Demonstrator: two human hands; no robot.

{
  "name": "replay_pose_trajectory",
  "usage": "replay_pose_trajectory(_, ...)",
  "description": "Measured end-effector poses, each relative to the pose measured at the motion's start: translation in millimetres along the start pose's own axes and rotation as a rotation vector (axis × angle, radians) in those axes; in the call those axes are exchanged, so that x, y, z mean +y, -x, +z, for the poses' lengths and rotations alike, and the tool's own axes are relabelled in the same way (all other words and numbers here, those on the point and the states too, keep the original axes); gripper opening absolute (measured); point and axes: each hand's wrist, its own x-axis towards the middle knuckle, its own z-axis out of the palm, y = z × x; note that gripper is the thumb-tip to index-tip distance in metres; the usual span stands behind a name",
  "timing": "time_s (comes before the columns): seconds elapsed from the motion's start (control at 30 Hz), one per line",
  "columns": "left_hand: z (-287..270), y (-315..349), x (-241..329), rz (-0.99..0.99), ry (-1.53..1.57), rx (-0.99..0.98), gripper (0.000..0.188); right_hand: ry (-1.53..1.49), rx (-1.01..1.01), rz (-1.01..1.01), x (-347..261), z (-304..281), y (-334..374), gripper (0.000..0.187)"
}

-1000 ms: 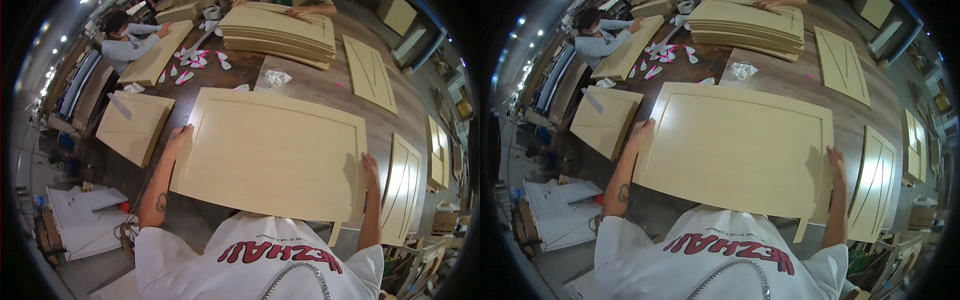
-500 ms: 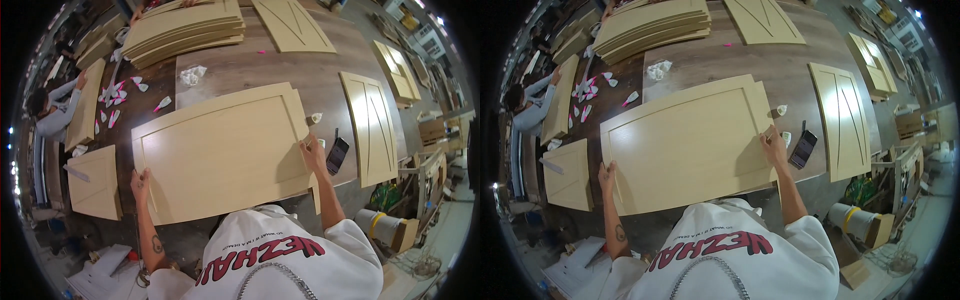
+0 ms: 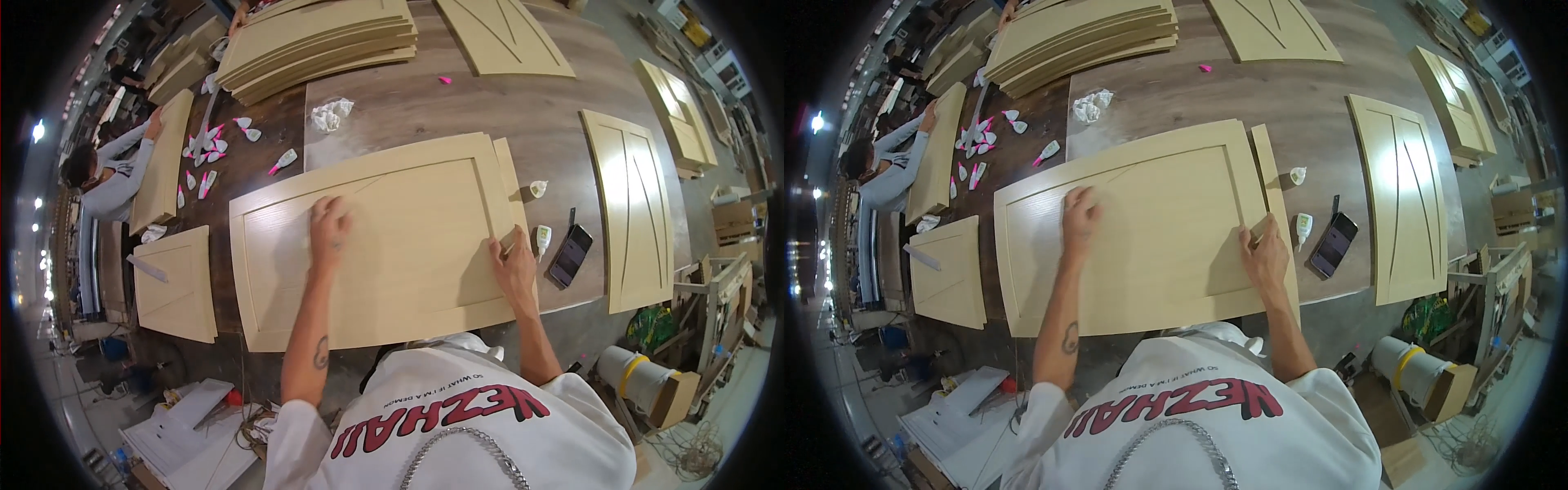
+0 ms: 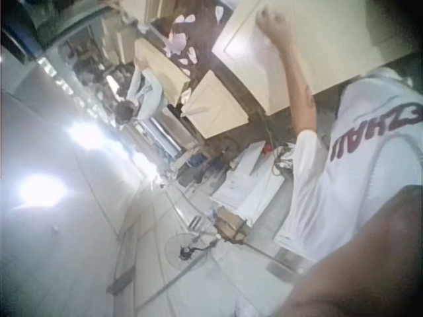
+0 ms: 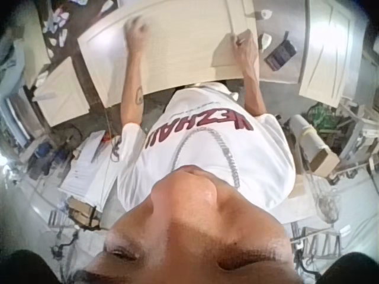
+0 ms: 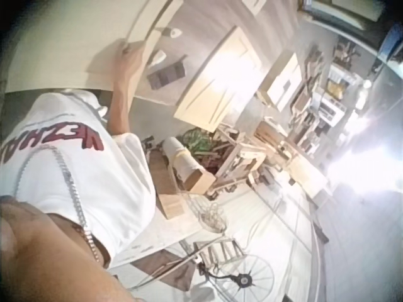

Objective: The person applies glue from a bottle onto a wood panel, places wooden strips onto the panel, and wipes the surface with a cloth.

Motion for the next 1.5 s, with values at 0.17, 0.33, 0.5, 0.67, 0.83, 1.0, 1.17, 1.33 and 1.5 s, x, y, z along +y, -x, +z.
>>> replay_pose_trajectory(0.17, 36.8, -35.5, 50.2, 0.038, -0.12, 0.009, 0.024, -0.044, -0.072, 0.076, -0.8, -5.8, -0.8, 0.061)
replay_pose_trajectory(0.33, 43.9, -44.2, 53.0, -0.017, -0.204, -0.039, 0.009, -0.052, 0.048, -0.018, -1.2, -2.8, -0.1, 0.062)
replay_pose_trajectory(0.5, 48.1, -48.9, 60.9, -0.054, -0.375, -0.099, 0.011, -0.154, 0.104, -0.073, 4.1, -2.4, -0.7, 0.061)
replay_pose_trajectory(0.67, 46.1, -49.7, 66.4, -0.082, -0.548, -0.175, 0.021, -0.197, 0.1, -0.035, 9.2, 1.4, 1.0, 0.06)
replay_pose_trajectory(0.83, 27.3, -34.1, 51.8, 0.014, -0.468, -0.079, 0.013, -0.22, 0.077, -0.072, 4.8, -3.3, 3.1, 0.059)
replay_pose_trajectory(1.0, 5.8, -25.4, 54.2, -0.107, -0.187, -0.047, 0.013, -0.227, 0.038, -0.017, 4.8, -6.4, 2.6, 0.059)
replay_pose_trajectory(1.17, -81.0, 30.3, -16.2, -0.58, 0.587, 0.189, 0.014, -0.773, 0.061, 0.12, 19.3, -7.2, -1.6, 0.051)
replay_pose_trajectory(1.33, -139.4, 85.0, -43.2, -0.483, 0.014, 0.338, 0.006, -0.886, 0.151, 0.171, 42.6, -14.8, -7.5, 0.036)
replay_pose_trajectory(1.5, -29.6, 13.2, 60.6, -0.272, 0.08, 0.169, 0.025, -0.656, 0.082, -0.023, 19.0, -15.8, -5.1, 0.037)
